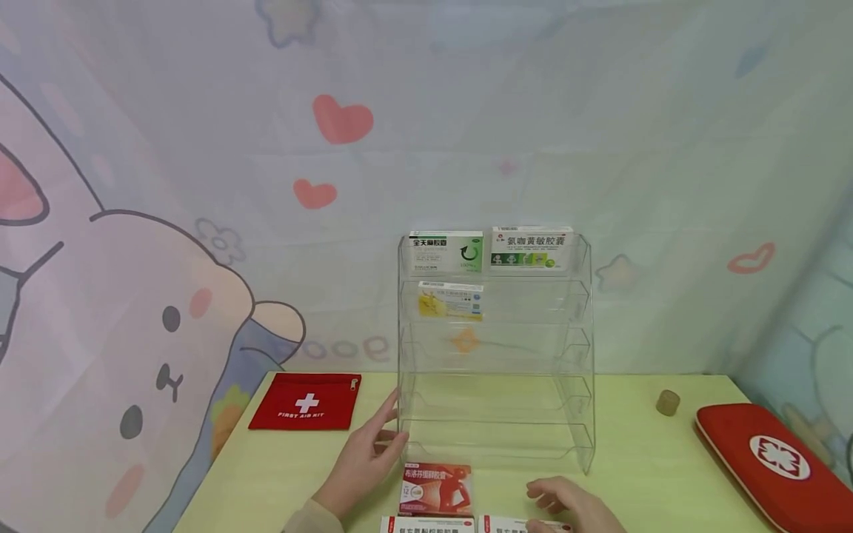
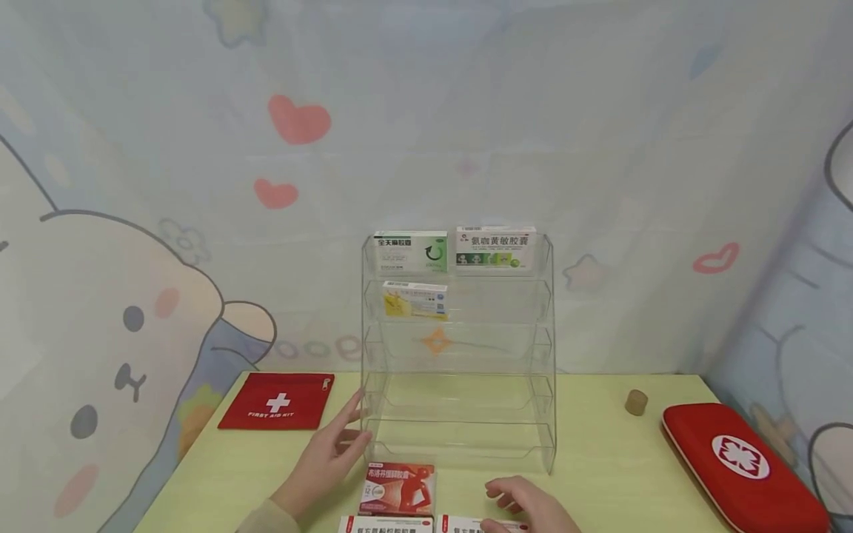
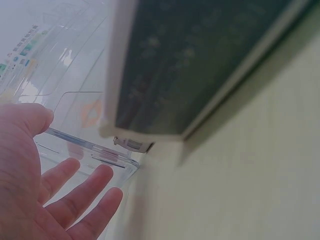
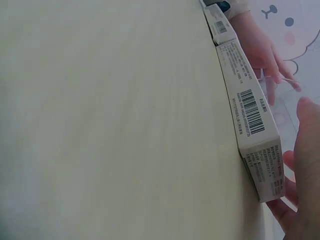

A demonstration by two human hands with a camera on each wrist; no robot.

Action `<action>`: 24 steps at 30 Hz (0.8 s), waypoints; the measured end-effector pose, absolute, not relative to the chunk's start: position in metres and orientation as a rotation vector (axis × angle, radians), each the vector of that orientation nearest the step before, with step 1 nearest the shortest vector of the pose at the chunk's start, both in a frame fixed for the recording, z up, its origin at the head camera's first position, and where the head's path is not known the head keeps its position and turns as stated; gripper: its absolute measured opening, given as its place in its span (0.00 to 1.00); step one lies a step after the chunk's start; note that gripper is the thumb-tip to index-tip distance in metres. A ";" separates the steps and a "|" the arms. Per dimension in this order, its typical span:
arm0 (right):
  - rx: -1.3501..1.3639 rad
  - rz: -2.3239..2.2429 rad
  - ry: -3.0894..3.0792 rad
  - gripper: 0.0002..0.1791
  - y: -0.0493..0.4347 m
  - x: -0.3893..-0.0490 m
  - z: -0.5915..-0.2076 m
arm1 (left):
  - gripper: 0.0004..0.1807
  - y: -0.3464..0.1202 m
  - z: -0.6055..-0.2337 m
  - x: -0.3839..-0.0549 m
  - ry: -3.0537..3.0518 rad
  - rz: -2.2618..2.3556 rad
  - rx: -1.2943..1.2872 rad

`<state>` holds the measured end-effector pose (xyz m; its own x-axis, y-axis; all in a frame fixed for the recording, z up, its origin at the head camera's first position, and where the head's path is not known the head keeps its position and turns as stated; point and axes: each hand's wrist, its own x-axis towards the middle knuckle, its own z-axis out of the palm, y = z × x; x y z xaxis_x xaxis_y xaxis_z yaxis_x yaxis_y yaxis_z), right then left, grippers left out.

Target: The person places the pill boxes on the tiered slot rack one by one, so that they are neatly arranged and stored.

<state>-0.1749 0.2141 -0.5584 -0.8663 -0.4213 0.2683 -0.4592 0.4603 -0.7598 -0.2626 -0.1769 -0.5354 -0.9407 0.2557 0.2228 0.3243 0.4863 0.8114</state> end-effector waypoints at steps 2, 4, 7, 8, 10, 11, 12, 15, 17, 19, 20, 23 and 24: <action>0.895 1.399 -2.646 0.22 0.222 -0.178 -0.565 | 0.43 -0.177 -0.535 -0.262 -2.650 -1.473 -0.511; 0.996 1.393 -2.634 0.24 0.230 -0.183 -0.572 | 0.42 -0.177 -0.534 -0.262 -2.651 -1.480 -0.510; 1.151 1.289 -2.582 0.26 0.240 -0.191 -0.585 | 0.43 -0.177 -0.533 -0.262 -2.656 -1.480 -0.500; 1.217 1.211 -2.548 0.24 0.244 -0.195 -0.590 | 0.43 -0.177 -0.533 -0.263 -2.657 -1.479 -0.500; 1.353 1.032 -2.444 0.21 0.248 -0.206 -0.600 | 0.43 -0.176 -0.533 -0.263 -2.656 -1.475 -0.500; 1.416 0.940 -2.391 0.19 0.250 -0.212 -0.604 | 0.43 -0.176 -0.533 -0.263 -2.658 -1.472 -0.497; 1.467 0.877 -2.354 0.18 0.251 -0.217 -0.608 | 0.43 -0.176 -0.533 -0.263 -2.659 -1.469 -0.501; 1.566 0.742 -2.273 0.15 0.252 -0.228 -0.616 | 0.43 -0.177 -0.534 -0.262 -2.660 -1.466 -0.500; 1.584 0.728 -2.269 0.14 0.251 -0.229 -0.616 | 0.42 -0.177 -0.533 -0.262 -2.663 -1.466 -0.493; 1.579 0.719 -2.223 0.13 0.250 -0.228 -0.618 | 0.43 -0.176 -0.533 -0.262 -2.662 -1.470 -0.487; 1.574 0.727 -2.201 0.13 0.249 -0.228 -0.618 | 0.42 -0.176 -0.533 -0.261 -2.662 -1.473 -0.485; 1.552 0.751 -2.146 0.12 0.247 -0.226 -0.618 | 0.42 -0.175 -0.533 -0.261 -2.661 -1.474 -0.484; 1.548 0.751 -2.121 0.12 0.246 -0.225 -0.618 | 0.42 -0.175 -0.533 -0.261 -2.658 -1.474 -0.486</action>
